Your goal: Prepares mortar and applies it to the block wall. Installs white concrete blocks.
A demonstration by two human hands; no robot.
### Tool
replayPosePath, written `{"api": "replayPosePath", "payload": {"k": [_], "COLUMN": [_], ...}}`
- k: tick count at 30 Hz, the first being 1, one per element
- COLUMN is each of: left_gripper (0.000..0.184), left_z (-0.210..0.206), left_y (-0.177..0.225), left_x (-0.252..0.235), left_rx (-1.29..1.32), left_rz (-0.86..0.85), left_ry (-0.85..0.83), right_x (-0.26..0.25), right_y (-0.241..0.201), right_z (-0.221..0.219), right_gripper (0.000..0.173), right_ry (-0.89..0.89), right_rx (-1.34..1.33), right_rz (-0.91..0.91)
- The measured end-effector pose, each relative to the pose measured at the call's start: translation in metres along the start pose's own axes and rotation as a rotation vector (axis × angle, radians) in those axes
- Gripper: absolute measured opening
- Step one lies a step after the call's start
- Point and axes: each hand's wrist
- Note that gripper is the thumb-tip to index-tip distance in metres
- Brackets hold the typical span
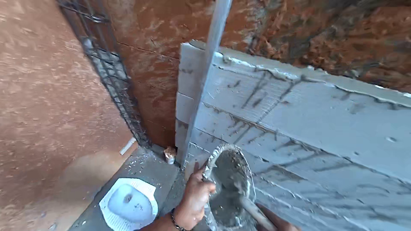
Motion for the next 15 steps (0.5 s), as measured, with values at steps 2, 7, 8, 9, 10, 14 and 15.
{"api": "replayPosePath", "payload": {"k": [2,7,8,9,10,14,15], "left_gripper": [0.076,0.067,0.064,0.060,0.055,0.051,0.051], "left_z": [-0.007,-0.004,-0.003,-0.004,-0.004,-0.002,-0.003], "left_y": [-0.005,-0.002,0.002,0.007,0.010,0.019,0.021], "left_x": [0.003,0.004,0.003,0.003,0.002,0.001,0.003], "left_rx": [-0.042,0.053,0.070,0.071,0.072,0.081,0.086], "left_rz": [-0.015,-0.013,-0.006,-0.003,0.002,-0.030,-0.041], "left_ry": [-0.031,0.038,0.050,0.054,0.049,-0.034,-0.042], "right_x": [-0.015,0.008,0.016,0.024,0.030,0.045,0.042], "right_y": [0.018,0.050,0.053,0.056,0.057,0.043,0.040], "right_z": [-0.022,-0.006,0.004,0.016,0.029,0.094,0.112], "right_gripper": [0.043,0.027,0.026,0.027,0.027,0.023,0.027], "right_ry": [-0.061,-0.098,-0.114,-0.113,-0.096,0.328,0.494], "right_rx": [-0.116,-1.037,-1.176,-1.284,-1.363,-1.343,-1.251], "right_rz": [-0.104,-0.275,-0.261,-0.228,-0.171,0.088,0.138]}}
Point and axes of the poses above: each hand's wrist, its own x-axis away from the middle knuckle, its own z-axis out of the back of the hand, y = z × x, and after that the axes turned 6 degrees about -x, right-handed
